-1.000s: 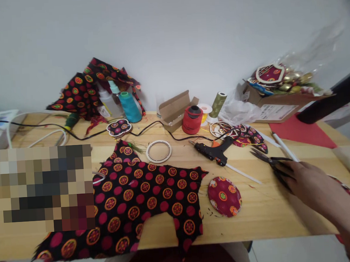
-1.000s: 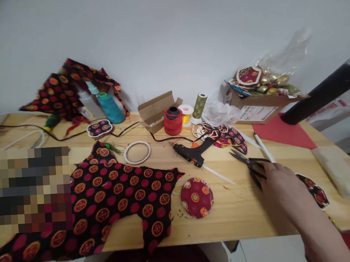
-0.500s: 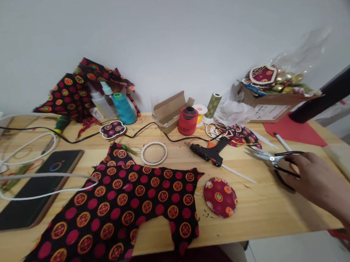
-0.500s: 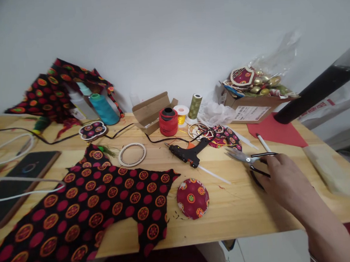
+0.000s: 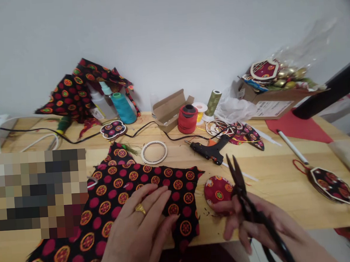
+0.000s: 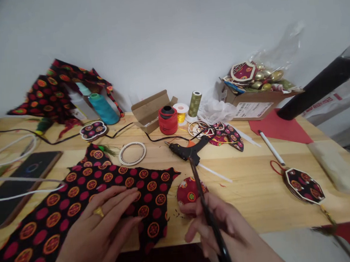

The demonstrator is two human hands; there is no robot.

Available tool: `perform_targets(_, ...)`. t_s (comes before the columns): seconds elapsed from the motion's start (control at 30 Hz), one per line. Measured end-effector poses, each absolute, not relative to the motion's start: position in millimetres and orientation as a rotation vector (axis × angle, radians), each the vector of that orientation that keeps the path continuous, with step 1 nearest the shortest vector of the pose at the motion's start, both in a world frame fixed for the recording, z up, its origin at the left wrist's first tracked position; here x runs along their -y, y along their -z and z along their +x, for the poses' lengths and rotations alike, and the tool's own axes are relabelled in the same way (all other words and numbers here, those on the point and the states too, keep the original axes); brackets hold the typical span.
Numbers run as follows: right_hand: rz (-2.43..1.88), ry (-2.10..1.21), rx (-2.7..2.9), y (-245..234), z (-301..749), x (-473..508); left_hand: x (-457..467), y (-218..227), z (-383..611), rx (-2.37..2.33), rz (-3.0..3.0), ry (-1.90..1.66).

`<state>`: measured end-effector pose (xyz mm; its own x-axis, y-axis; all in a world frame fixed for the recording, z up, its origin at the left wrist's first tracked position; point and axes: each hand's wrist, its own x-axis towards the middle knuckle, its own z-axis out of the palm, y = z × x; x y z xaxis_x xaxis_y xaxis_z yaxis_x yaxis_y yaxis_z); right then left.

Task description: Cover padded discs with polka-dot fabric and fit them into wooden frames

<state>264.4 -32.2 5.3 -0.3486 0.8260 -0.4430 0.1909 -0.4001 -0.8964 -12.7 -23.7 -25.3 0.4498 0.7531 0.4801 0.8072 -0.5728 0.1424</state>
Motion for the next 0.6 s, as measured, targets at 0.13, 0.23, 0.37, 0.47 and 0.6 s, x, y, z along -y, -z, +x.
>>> perform_targets(0.13, -1.34, -1.894, 1.201, 2, 243, 31, 24, 44, -9, 1.452, -2.599, 0.583)
perform_targets(0.23, -1.365, -1.87, 1.23, 4, 242, 31, 27, 47, -7, 1.407, -2.653, 0.551)
perform_targets(0.37, -1.401, -1.879, 1.197, 5, 248, 31, 28, 47, -6, 1.323, -2.749, 0.475)
perform_targets(0.47, -1.423, -1.872, 1.192, 4, 251, 31, 28, 46, -9, 1.318, -2.784, 0.447)
perform_targets(0.6, -1.454, -1.834, 1.18, 2, 250, 36, 29, 43, -10, 1.187, -2.847, 0.488)
